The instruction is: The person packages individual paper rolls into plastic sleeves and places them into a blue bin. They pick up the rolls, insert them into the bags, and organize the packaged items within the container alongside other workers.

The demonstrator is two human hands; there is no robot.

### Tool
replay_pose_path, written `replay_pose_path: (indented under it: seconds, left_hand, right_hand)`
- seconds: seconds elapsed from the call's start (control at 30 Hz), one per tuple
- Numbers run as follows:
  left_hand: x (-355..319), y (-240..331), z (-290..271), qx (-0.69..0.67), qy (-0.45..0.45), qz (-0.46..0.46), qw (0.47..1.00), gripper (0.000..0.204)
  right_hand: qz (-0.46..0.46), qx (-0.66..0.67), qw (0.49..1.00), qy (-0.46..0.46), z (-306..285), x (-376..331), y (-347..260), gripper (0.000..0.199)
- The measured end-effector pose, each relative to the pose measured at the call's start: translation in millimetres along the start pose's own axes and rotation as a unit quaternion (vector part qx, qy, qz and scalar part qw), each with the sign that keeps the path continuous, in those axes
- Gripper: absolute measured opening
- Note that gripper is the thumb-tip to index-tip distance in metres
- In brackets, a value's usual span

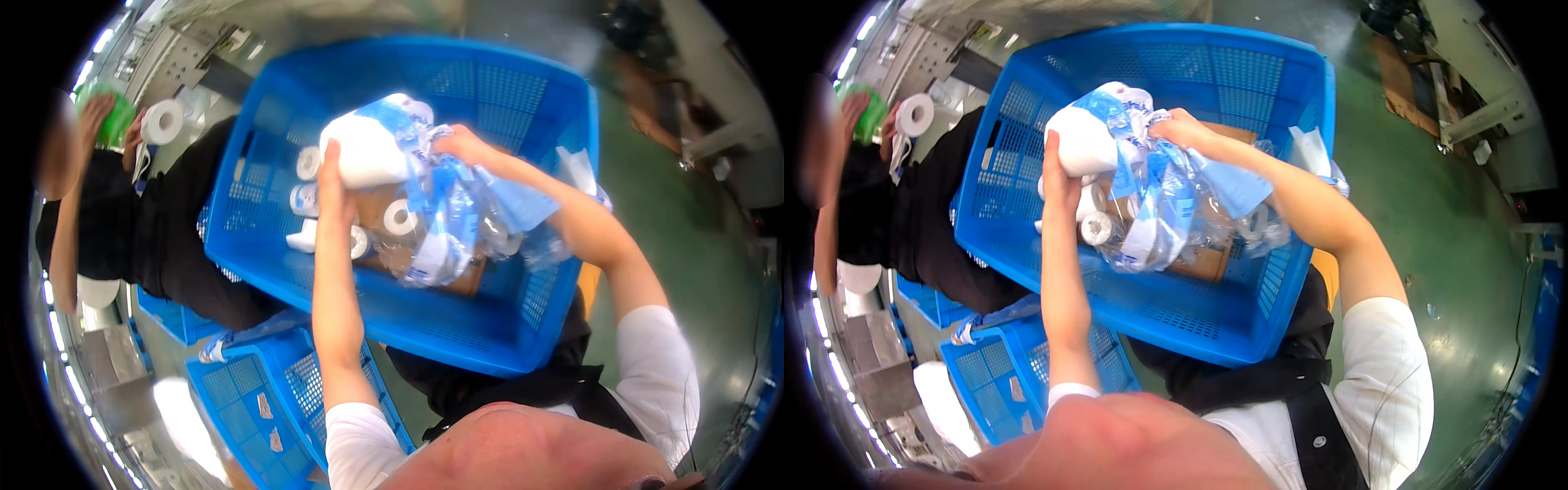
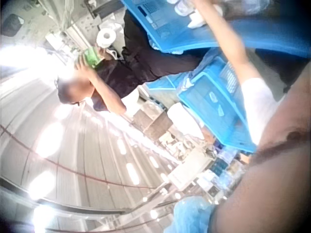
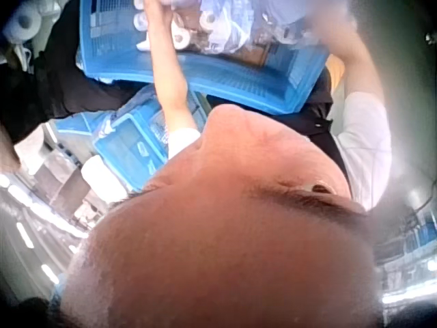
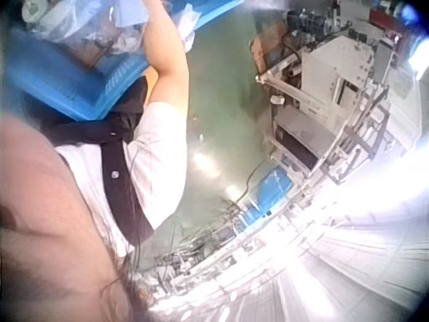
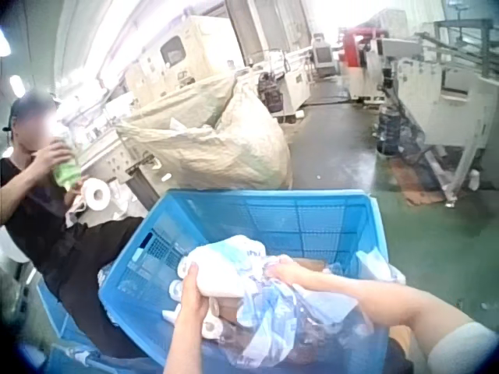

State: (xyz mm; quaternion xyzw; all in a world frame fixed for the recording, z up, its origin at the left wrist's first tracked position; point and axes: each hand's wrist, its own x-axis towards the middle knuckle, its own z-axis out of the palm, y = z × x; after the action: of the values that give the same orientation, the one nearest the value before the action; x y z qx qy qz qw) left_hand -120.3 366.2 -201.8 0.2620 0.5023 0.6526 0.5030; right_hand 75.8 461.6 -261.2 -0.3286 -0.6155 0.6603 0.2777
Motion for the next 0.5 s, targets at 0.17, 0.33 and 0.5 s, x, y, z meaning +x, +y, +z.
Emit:
replay_pose_path:
  seconds: [0.17,0.33,0.5]
  left_hand:
    - [12,1,-29,0.038,0.051,0.017,0.998,0.057]
    - [43,-54,-116,0.727,0.094,0.183,0.655,0.065]
    - [31,-100,-96,0.842,-0.004,0.022,0.539,0.065]
  right_hand:
    - [-0.065,0.05,0.977,0.199,-16,-1,-34,0.017]
    - [-0.116,-0.102,0.941,0.3,-38,10,-24,0.022]
    - [-0.15,-0.214,0.896,0.36,-56,-8,-41,0.024]
